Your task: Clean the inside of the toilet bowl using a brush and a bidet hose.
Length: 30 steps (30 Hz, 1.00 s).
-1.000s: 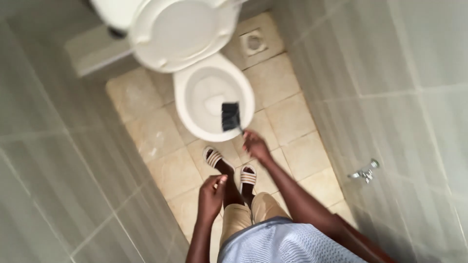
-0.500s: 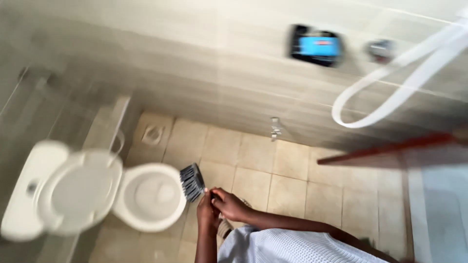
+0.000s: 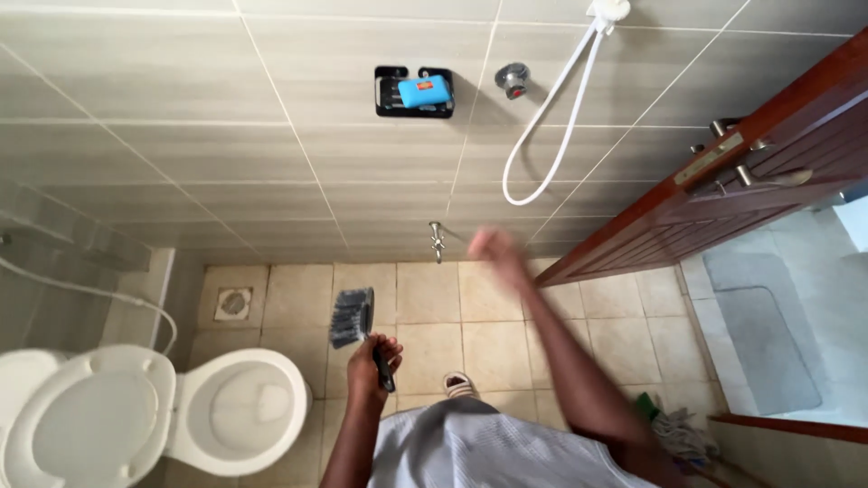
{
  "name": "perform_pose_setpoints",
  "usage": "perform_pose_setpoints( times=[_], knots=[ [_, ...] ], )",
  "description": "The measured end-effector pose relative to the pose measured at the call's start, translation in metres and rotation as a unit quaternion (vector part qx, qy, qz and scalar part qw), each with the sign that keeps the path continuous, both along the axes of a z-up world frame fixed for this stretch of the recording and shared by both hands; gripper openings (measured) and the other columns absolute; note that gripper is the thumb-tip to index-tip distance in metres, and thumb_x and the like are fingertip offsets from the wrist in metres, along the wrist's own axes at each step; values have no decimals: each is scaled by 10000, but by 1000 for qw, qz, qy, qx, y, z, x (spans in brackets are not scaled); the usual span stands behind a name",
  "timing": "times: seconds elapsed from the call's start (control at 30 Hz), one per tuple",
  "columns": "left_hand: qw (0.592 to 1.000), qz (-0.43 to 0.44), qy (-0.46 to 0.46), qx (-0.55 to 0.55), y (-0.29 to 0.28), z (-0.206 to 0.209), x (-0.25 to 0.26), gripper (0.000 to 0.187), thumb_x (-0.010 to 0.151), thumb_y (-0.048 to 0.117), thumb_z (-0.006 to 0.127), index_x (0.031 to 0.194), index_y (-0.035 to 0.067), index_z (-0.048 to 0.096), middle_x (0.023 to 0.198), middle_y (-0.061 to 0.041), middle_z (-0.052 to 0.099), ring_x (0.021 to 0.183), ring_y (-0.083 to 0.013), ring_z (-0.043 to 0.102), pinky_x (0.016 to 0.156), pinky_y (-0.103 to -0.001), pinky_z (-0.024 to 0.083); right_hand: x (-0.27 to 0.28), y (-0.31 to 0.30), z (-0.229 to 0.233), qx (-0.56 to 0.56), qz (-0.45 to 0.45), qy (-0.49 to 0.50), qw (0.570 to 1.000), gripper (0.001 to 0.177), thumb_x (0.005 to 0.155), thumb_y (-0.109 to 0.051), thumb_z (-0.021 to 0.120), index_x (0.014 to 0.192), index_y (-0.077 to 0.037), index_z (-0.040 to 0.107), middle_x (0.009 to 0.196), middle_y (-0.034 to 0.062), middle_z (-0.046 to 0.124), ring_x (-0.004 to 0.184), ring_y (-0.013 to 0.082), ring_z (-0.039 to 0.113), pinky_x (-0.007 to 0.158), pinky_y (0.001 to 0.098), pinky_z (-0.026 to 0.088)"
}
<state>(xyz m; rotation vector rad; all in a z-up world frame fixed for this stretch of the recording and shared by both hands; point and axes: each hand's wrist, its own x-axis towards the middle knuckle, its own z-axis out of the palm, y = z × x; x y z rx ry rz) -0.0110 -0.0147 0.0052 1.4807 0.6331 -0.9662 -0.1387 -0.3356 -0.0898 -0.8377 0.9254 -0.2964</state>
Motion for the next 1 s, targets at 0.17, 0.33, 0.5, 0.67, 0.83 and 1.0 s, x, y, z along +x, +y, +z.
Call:
perform_pose_setpoints(
  times=[0.17, 0.33, 0.5, 0.67, 0.83, 1.0],
  knots=[
    [999, 25, -12, -23, -23, -2, -24, 219, 1022, 291, 560, 913, 109, 610, 850, -78, 707, 814, -249, 706, 743, -375, 543, 7, -211, 31, -391, -112, 244, 880, 487, 1021, -507, 585, 1218, -61, 596, 1128, 122, 677, 1060, 218, 665, 861, 380, 543],
    [995, 82, -26, -42, -59, -7, -49, 243, 1022, 312, 573, 902, 103, 598, 841, -80, 693, 805, -265, 701, 755, -386, 546, 46, -315, -18, -483, -223, 174, 829, 532, 999, -414, 736, 1255, 23, 572, 1135, 163, 640, 1061, 252, 618, 886, 384, 511],
    [988, 134, -36, -73, -86, -3, -65, 275, 1007, 346, 602, 869, 108, 586, 820, -78, 677, 808, -278, 700, 784, -398, 555, 56, -315, -9, -262, -206, 86, 939, 472, 1094, -513, 509, 869, -99, 543, 750, -4, 523, 676, 114, 511, 629, 298, 451],
    [973, 172, -71, -134, -101, -12, -67, 277, 1004, 362, 630, 854, 132, 592, 815, -80, 679, 801, -278, 693, 801, -408, 569, 45, -266, 37, -223, -204, 6, 953, 449, 1094, -493, 476, 869, -110, 543, 701, -36, 474, 584, 90, 427, 530, 276, 372],
    [953, 228, -105, -170, -114, -18, -54, 322, 1004, 422, 627, 857, 136, 607, 890, -123, 722, 870, -321, 723, 845, -436, 576, 44, -127, 97, -206, 63, -39, 976, 386, 1126, -464, 464, 953, -133, 560, 706, -53, 524, 590, 46, 474, 548, 213, 421],
    [930, 263, -122, -227, -139, 8, -28, 389, 1010, 477, 546, 824, 136, 575, 1059, -198, 762, 1043, -376, 733, 940, -463, 552, 61, 8, 123, -274, 210, -108, 932, 194, 1084, -230, 661, 1066, -39, 631, 837, 61, 654, 728, 99, 573, 654, 261, 482]
  ],
)
